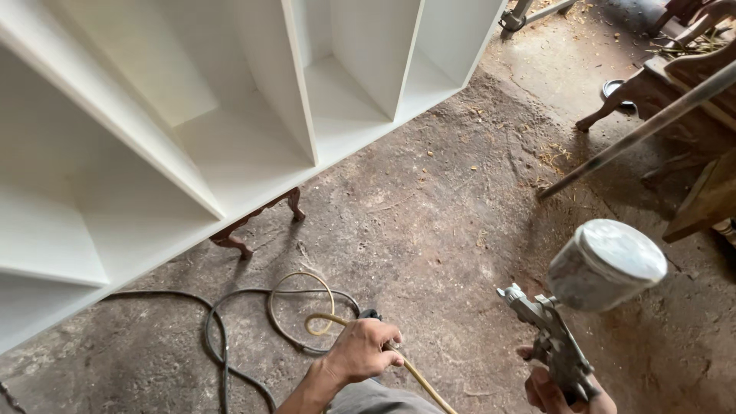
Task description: The person uses a spray gun to apply a white finish to the interior and exterior surfaces of a wooden cabinet.
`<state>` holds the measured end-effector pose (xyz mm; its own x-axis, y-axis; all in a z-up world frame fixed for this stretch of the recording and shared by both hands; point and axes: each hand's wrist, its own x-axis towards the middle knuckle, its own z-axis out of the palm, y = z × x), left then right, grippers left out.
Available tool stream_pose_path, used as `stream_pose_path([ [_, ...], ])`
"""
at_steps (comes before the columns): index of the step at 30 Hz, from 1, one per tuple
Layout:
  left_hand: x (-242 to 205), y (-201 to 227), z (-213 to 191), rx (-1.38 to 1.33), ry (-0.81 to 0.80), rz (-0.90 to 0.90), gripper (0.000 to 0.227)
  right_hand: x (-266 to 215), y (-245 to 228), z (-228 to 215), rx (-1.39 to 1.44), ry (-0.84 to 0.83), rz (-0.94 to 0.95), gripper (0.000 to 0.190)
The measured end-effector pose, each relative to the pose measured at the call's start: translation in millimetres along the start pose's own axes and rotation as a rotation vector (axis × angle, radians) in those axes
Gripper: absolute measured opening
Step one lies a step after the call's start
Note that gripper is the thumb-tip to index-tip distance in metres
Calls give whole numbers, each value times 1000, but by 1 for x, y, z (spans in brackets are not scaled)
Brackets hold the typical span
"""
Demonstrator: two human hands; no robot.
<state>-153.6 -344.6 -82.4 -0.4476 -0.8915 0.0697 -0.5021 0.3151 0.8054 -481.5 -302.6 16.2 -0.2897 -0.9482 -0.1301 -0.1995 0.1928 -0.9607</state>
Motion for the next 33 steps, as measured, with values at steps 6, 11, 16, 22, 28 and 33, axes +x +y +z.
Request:
stream_pose_path([
  [6, 87, -17, -21, 40, 0, 2, 23, 84, -31, 18, 15, -11, 8, 38],
  [11, 131, -10, -47, 88, 107, 85, 36, 134, -37, 27, -20, -24, 61, 34],
  [16, 153, -19, -44, 191, 73, 42, 34, 206, -21, 23, -26, -212, 156, 33],
  [22, 155, 0, -27, 267, 185, -288, 31, 290, -12, 30, 100, -326, 97, 33],
  [28, 198, 57, 1, 230, 381, -643, 32, 368, -32, 18, 258, -551, -91, 32],
  [33, 224, 85, 26, 319, 549, -581, 32, 413, -49, 18, 254, -671, -71, 33],
])
